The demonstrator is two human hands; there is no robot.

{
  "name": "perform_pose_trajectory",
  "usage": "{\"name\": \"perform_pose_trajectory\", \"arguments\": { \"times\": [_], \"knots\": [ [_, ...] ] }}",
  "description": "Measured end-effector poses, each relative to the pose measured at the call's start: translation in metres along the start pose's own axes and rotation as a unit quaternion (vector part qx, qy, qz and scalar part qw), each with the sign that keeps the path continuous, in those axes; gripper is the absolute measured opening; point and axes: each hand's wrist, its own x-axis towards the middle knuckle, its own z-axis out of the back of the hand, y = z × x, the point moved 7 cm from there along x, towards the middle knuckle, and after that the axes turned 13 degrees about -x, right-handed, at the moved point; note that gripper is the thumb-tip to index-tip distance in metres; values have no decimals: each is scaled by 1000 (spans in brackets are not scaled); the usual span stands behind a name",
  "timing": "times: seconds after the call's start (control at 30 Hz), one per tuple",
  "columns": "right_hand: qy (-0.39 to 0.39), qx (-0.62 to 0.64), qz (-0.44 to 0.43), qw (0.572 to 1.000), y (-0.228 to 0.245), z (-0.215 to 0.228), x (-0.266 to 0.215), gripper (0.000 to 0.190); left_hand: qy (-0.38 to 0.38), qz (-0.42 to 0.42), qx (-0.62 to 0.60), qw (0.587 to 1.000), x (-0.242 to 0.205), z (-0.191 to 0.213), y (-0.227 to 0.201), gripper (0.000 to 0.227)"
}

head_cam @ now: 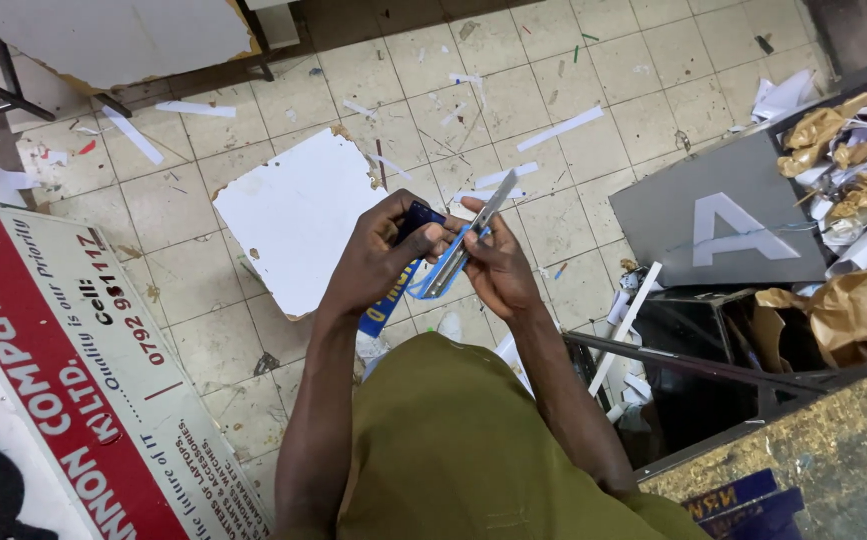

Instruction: The person uses a utility knife to cut a blue sign with yellow text into smaller pieces. They trim the edges and separate the letters, placing the cut pieces on a workbench. Finally, they pick up a spray bottle and spray the cut sign pieces.

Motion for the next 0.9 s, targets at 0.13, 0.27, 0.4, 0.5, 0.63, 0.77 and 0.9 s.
{"name": "perform_pose_trajectory", "arguments": {
  "times": [0.13, 0.27, 0.4, 0.5, 0.63, 0.77, 0.9],
  "knots": [
    [18, -234, 160, 959, 63, -48, -23, 49, 6, -8, -5, 1000, 0, 0, -5, 17],
    [19, -440, 289, 850, 104, -77, -39, 34, 19, -37, -6, 999, 0, -7, -16, 20],
    [38, -521, 381, 763, 128, -103, -46, 33, 30, -27, -5, 999, -1, -11, -19, 22],
    [49, -543, 428, 721, 138, -109, -47, 33, 37, -18, 0, 999, -3, -16, -21, 21],
    [72, -527, 440, 724, 142, -108, -41, 32, 23, -25, 9, 999, -3, -21, -23, 21],
    [69, -523, 478, 702, 146, -113, -44, 31, 28, -21, -5, 999, -2, -30, -26, 21],
    [70, -515, 502, 691, 152, -116, -45, 25, 40, -19, -2, 999, -2, -36, -30, 20]
  ]
}}
